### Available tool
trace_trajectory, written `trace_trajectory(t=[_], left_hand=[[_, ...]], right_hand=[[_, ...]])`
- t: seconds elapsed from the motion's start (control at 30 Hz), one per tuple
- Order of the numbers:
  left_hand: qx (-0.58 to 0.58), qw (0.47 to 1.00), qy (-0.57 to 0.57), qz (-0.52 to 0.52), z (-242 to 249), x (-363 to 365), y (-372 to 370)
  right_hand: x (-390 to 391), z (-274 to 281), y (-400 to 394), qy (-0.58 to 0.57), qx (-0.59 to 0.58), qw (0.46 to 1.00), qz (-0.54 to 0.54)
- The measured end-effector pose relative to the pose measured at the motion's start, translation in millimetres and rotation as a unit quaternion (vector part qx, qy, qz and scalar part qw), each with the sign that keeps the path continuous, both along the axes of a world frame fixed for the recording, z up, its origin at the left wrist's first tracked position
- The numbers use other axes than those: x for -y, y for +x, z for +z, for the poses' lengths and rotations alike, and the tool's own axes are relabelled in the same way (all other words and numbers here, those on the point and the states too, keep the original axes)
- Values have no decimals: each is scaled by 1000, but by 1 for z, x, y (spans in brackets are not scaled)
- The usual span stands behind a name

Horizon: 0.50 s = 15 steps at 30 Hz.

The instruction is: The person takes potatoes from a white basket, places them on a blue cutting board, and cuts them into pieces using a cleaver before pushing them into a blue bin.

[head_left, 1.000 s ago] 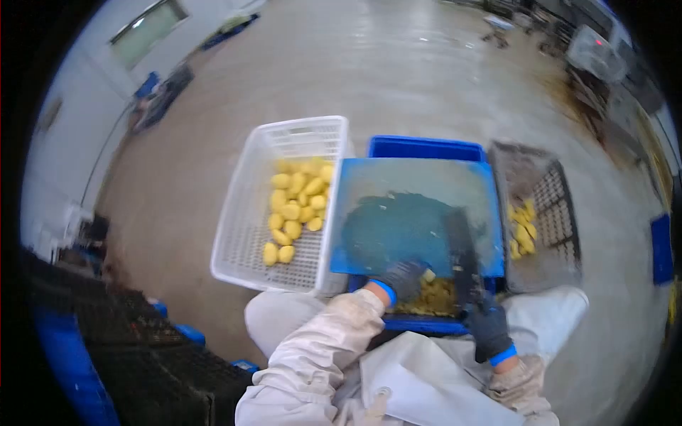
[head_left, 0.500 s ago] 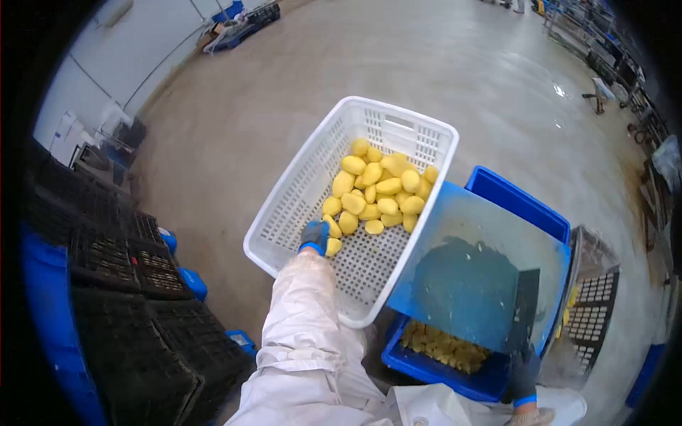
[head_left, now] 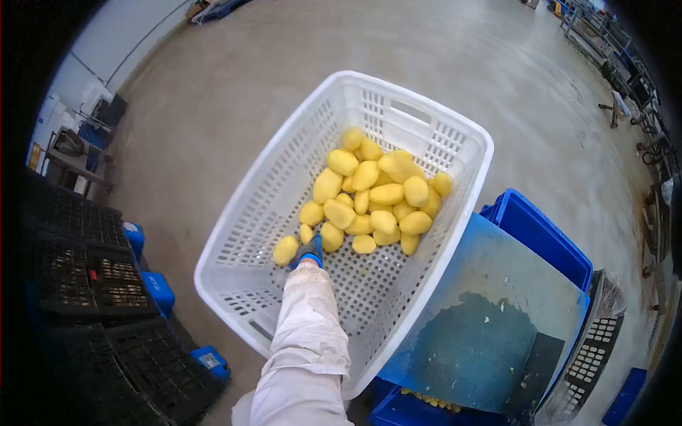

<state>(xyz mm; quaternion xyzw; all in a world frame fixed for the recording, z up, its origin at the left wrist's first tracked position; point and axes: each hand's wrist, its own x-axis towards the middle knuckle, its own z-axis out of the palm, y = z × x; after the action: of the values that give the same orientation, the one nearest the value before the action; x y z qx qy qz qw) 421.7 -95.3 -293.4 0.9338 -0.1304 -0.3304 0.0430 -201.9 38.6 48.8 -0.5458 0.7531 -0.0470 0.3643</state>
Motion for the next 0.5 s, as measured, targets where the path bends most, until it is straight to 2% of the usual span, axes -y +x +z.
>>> trace_trajectory(t=[0.03, 0.07, 0.1, 0.13, 0.17, 0.23, 0.27, 0.37, 0.4, 0.43, 0.47, 0.5], left_hand=[[50, 996, 57, 39, -27, 3, 5], [44, 996, 70, 42, 4, 8, -6], [38, 995, 81, 46, 37, 13, -18], [36, 995, 85, 43, 36, 11, -21], [30, 995, 66, 65, 35, 7, -24], [19, 994, 23, 105, 28, -7, -29], [13, 993, 4, 120, 23, -16, -30], [-11, 988, -58, 141, -1, -38, -31], [-110, 936, -221, 251, -37, -44, -22], [-211, 833, -369, 353, -32, -32, -30], [-182, 851, -371, 323, -23, -18, -31], [-150, 868, -372, 293, 47, -2, -48]], right_hand=[[2, 5, 9, 23, 22, 998, -59], [0, 5, 7, 26, 18, 998, -63], [-3, 3, 3, -5, 11, 1000, 9], [-7, 3, -3, -35, 4, 996, 81], [-8, 0, -8, -37, 2, 996, 78], [-11, -9, -22, -52, -18, 986, 158], [-14, -18, -35, -53, -21, 987, 148], [-38, -48, -75, -117, -72, 934, 331], [-28, -37, -38, -165, -69, 953, 244], [0, -20, 3, -217, -66, 961, 156], [4, -10, 8, -120, -65, 986, 95], [3, -1, 10, -20, -57, 998, 34]])
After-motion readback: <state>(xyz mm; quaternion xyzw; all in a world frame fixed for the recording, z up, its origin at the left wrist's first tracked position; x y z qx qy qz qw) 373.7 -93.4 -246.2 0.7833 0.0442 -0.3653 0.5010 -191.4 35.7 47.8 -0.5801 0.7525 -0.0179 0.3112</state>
